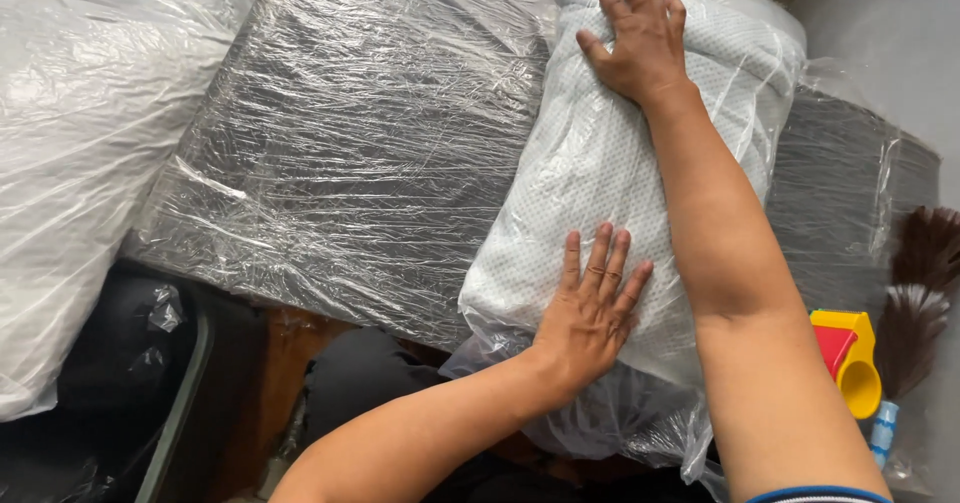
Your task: A person is manually packaging a pillow into a plastic bag, smoothing it out to remove air, and then using a duster on the workspace.
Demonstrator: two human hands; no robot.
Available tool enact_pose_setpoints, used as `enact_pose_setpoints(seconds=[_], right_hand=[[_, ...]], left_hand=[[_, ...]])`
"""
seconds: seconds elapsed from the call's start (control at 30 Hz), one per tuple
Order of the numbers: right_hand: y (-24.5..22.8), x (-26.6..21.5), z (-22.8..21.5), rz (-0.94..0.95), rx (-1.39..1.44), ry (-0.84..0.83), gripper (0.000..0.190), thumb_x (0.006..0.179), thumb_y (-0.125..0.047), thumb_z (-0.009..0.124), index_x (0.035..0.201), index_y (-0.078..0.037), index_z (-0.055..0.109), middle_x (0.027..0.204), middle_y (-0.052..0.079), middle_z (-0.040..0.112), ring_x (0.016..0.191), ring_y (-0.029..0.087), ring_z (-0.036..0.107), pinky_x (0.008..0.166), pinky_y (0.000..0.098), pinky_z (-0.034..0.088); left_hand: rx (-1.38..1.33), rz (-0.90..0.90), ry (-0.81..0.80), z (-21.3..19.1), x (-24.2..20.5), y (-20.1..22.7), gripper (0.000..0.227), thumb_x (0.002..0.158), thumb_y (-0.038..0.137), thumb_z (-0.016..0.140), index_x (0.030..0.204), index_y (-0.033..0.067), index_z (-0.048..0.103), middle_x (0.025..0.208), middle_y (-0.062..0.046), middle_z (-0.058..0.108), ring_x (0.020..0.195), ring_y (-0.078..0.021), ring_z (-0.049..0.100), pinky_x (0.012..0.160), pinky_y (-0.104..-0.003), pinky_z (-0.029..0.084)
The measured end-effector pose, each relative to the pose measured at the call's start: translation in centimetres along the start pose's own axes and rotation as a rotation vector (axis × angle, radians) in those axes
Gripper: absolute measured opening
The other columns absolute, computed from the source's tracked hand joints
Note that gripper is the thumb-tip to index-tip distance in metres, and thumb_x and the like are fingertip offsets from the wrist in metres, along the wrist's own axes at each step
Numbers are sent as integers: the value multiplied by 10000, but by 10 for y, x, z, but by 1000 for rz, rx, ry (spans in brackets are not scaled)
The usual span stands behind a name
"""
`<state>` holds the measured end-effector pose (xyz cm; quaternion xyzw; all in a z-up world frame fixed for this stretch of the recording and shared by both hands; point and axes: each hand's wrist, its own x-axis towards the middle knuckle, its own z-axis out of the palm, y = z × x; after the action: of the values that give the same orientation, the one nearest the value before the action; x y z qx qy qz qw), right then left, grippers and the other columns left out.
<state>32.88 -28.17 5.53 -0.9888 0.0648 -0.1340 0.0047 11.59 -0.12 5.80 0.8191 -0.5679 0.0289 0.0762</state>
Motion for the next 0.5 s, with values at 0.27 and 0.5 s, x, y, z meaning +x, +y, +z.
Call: enact_pose_setpoints(seconds=[0.27, 0.5], right_hand=[[-28, -9, -12, -71, -71, -255, 527, 1068, -513, 380, 1489, -234, 533, 1677, 86, 285, 1546, 289, 65, 1182, 598, -102], [-126, -127, -67, -548, 246, -403, 490, 1055, -544, 426, 1325, -227, 685, 1331, 75, 684, 1407, 285, 503, 1243, 558, 100]], left_hand=[[-80, -16, 46, 5, -1, 0, 658, 1017, 405, 305, 1591, 88, 265, 1661, -295, 150, 1543, -510, 2, 1198, -730, -58], [-189, -36, 40, -6, -7, 0, 684, 963, 482, 505, 1551, 157, 383, 1512, -237, 476, 1424, -429, 404, 1190, -676, 178]])
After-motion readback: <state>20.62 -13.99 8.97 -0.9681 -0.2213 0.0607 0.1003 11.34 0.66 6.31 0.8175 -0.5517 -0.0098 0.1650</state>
